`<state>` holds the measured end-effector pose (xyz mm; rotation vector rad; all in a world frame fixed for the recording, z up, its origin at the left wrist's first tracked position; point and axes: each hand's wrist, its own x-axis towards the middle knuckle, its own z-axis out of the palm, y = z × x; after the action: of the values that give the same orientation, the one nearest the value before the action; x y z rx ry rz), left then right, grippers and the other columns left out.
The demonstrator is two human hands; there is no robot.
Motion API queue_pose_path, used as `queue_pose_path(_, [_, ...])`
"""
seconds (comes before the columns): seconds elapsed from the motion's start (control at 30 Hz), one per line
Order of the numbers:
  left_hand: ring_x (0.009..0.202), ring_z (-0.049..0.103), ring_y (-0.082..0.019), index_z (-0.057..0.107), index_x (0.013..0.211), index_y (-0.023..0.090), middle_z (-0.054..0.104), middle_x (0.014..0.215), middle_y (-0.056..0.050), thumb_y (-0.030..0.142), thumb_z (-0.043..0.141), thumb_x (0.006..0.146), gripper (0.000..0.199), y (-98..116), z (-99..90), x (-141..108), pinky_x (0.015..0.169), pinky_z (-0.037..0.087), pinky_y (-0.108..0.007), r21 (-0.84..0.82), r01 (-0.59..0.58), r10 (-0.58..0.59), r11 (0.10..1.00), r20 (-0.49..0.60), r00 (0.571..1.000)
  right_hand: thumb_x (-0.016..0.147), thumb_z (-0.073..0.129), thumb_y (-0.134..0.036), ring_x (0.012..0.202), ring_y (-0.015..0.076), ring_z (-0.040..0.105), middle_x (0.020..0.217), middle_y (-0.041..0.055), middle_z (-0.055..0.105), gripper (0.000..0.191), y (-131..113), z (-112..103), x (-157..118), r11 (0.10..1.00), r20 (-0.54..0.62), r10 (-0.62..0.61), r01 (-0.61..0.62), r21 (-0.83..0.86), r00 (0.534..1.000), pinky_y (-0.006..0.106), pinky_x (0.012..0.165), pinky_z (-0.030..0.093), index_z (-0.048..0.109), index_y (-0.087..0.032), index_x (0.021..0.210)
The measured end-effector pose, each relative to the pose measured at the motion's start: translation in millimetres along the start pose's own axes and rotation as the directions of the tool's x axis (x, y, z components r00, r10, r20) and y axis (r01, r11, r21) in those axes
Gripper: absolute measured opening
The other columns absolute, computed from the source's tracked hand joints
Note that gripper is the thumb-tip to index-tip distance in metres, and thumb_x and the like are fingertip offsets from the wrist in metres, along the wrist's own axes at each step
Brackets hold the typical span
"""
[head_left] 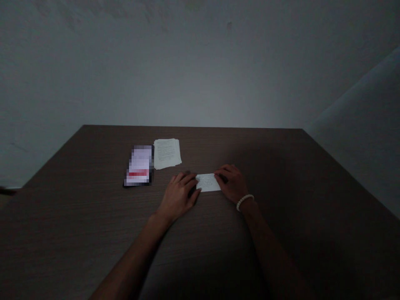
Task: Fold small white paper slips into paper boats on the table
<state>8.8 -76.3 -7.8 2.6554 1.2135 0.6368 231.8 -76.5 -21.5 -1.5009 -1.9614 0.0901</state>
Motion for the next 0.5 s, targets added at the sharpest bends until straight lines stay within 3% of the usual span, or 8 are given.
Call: queue_pose_path(0.5, [0.108,0.051,-0.029,0.068,0.106,0.018,0.062,0.121,-0.009,0.028,0.049,0.093,0.025,0.7,-1.9,-2.0,0.087,0.044,-0.044,0.024,-0.080,0.080,0.996,0.022,0.997,0.088,0.057,-0.019,0.090,0.0219,0.058,0.092,0.0070,0.068,0.014,1.9,0.8,0.6,1.000,0.044,0.013,-0.012,-0.019,0.999,0.038,0.086,0.044,0.071,-0.020,0.090])
